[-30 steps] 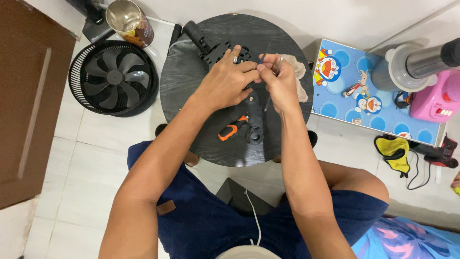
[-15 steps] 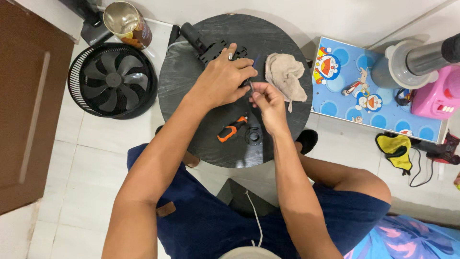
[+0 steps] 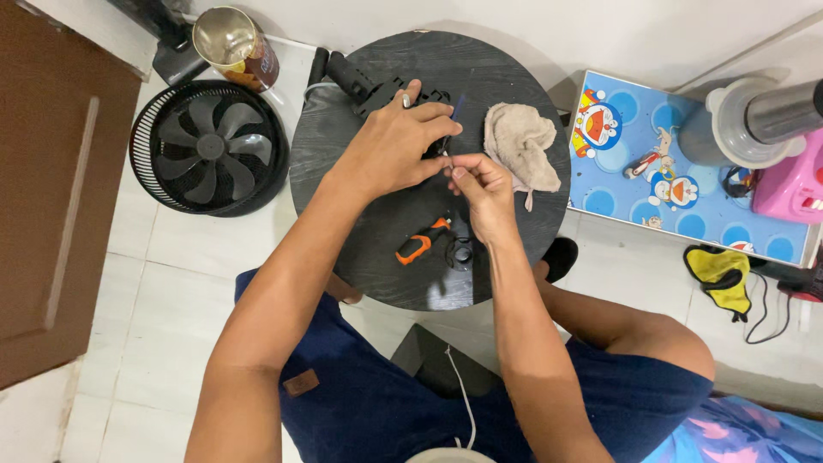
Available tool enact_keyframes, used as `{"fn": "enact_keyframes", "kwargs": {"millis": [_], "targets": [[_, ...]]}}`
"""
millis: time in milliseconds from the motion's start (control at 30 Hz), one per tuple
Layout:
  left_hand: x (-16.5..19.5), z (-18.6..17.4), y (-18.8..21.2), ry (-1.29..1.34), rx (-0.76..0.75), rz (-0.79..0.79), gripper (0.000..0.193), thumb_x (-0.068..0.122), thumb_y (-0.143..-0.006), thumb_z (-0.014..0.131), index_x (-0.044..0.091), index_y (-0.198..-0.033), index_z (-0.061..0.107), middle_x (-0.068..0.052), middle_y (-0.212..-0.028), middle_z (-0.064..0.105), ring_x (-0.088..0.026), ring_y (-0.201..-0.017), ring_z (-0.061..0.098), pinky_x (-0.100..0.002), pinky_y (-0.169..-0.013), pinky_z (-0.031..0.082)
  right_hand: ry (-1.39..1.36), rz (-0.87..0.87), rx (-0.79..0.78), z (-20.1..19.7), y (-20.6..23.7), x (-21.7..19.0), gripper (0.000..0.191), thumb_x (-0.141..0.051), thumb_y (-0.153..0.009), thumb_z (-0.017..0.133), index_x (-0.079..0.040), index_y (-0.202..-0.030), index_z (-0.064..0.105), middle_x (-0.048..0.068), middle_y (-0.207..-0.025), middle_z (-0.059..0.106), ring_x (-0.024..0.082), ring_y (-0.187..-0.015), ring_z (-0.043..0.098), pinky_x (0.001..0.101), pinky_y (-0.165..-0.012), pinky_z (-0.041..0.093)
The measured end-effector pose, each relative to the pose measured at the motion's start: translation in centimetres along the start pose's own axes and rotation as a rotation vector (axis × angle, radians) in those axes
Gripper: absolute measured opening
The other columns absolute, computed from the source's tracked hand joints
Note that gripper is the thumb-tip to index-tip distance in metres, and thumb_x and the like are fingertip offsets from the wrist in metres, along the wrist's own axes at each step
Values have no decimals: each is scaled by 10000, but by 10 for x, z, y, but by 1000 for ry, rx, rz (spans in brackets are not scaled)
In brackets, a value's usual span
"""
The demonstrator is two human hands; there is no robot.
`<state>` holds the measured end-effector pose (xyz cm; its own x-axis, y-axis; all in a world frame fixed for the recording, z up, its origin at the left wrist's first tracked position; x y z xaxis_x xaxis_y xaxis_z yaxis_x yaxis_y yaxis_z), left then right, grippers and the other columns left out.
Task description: The person sits at a small round table and services an electric fan motor assembly. They use a screwdriver to loosen parts, handle the motor housing and fan cage, reposition components, and tighten screws while working through the disassembled fan parts.
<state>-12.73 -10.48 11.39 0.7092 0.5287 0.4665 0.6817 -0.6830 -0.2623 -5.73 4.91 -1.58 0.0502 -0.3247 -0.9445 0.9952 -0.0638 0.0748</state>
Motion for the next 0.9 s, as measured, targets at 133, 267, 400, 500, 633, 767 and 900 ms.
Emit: {"fn": "enact_keyframes", "kwargs": {"millis": [133, 267, 400, 500, 633, 767, 900], "targets": [[0, -2, 1, -4, 18, 11, 430, 256, -783, 840, 171, -1192, 734, -55, -1357, 663, -531, -1300, 506, -559, -942, 545, -62, 9, -21, 0, -3, 3, 102, -36, -1003, 670, 4, -1092, 698, 64, -976, 726, 98, -807, 626, 249, -749, 511], [-2, -3, 1, 15, 25, 1, 412, 258, -788, 840, 156, -1173, 735, -62, -1336, 675, -536, -1281, 526, -555, -906, 548, -129, -43, -30, 7, -6, 4, 81, -36, -1012, 678, -5, -1086, 688, 69, -989, 728, 101, -824, 625, 252, -769, 505], [-3, -4, 1, 13, 55, 25, 405, 260, -800, 844, 144, -1170, 731, -67, -1315, 689, -534, -1266, 543, -534, -942, 554, -151, -61, -39, 19, -7, -2, 69, -42, -1016, 672, -15, -1079, 678, 51, -973, 718, 99, -827, 626, 253, -773, 508], [-6, -7, 6, 39, 72, 15, 415, 245, -792, 848, 141, -1175, 727, -67, -1312, 689, -521, -1281, 547, -526, -942, 553, 23, -63, -51, 23, -7, -20, 91, -36, -1021, 648, -8, -1101, 681, 40, -967, 723, 86, -803, 601, 248, -744, 498], [-5, -10, 9, 42, 74, 41, 444, 237, -774, 861, 142, -1187, 727, -74, -1312, 677, -519, -1274, 532, -529, -948, 549, 370, -12, -56, 20, 0, -46, 154, -31, -1019, 610, -10, -1144, 697, 16, -935, 702, 66, -786, 575, 232, -715, 486], [1, -4, 13, 34, 40, 45, 427, 217, -782, 852, 154, -1182, 714, -57, -1319, 667, -494, -1343, 503, -508, -1008, 514, 696, -171, -81, 22, 16, -66, 250, -37, -1004, 553, -9, -1199, 707, 7, -951, 649, 71, -853, 614, 224, -755, 499], [15, 6, 16, -32, 29, 145, 447, 223, -764, 861, 164, -1176, 698, -62, -1327, 654, -469, -1353, 478, -571, -1121, 408, 534, 81, 99, 5, 19, -55, 269, -208, -1061, 581, -45, -1222, 722, -16, -893, 631, 38, -742, 526, 200, -658, 427]]}}
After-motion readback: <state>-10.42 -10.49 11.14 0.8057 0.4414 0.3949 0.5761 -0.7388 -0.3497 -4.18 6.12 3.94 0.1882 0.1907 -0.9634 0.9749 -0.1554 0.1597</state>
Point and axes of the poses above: each hand's wrist, its own y-axis away from the middle knuckle, its own z-axis out of the palm, x = y × z, the point moved 6 cm from there along -y, towards the middle knuckle
